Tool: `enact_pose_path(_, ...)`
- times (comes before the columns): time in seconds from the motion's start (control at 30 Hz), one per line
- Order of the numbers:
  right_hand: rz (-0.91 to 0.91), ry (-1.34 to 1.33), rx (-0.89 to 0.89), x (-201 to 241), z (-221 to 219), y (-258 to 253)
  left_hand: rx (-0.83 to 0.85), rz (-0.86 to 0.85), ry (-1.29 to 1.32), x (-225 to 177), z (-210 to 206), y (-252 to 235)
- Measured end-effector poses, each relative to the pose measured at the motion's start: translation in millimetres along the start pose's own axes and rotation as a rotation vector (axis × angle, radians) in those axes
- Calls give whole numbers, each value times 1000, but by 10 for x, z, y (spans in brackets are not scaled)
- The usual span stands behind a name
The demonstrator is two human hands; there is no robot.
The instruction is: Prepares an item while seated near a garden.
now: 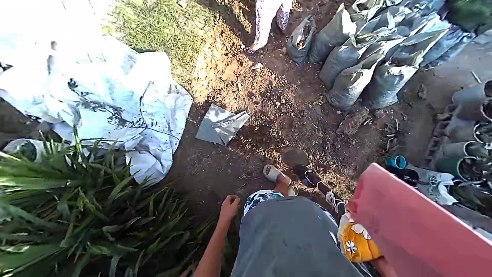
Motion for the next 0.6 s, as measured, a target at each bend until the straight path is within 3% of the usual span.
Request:
enact_pose_path(0.1,-267,-98,-336,-313,-155,297,187,-376,-156,-761,-72,408)
enact_pose_path(0.2,-303,-184,-367,-526,-103,325,413,-768,-197,-1460,-364,1223)
enact_pose_path(0.3,-326,-243,-325,-602,-141,342,641,-1068,-425,-1788,-817,2196)
enact_pose_path(0.37,-359,-274,-300,-647,-225,373,717,-1135,-770,-1756,-1104,2655)
enact_pose_path(0.47,-402,-302,-272,-750,-260,476,657,-1164,-1167,-1627,-1230,3001)
enact_pose_path(0.6,-414,-322,-235,-1015,-306,618,723,-1214,-1214,-1602,-799,3167)
Point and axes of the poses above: each hand's wrist, its own y-axis away from the middle knuckle, its own z-axis out of the back of the hand, x = y × z, the point moved 5 cm from there along -y, towards the middle knuckle, and after that the axes turned 13 degrees about -x, right-handed, at the moved point
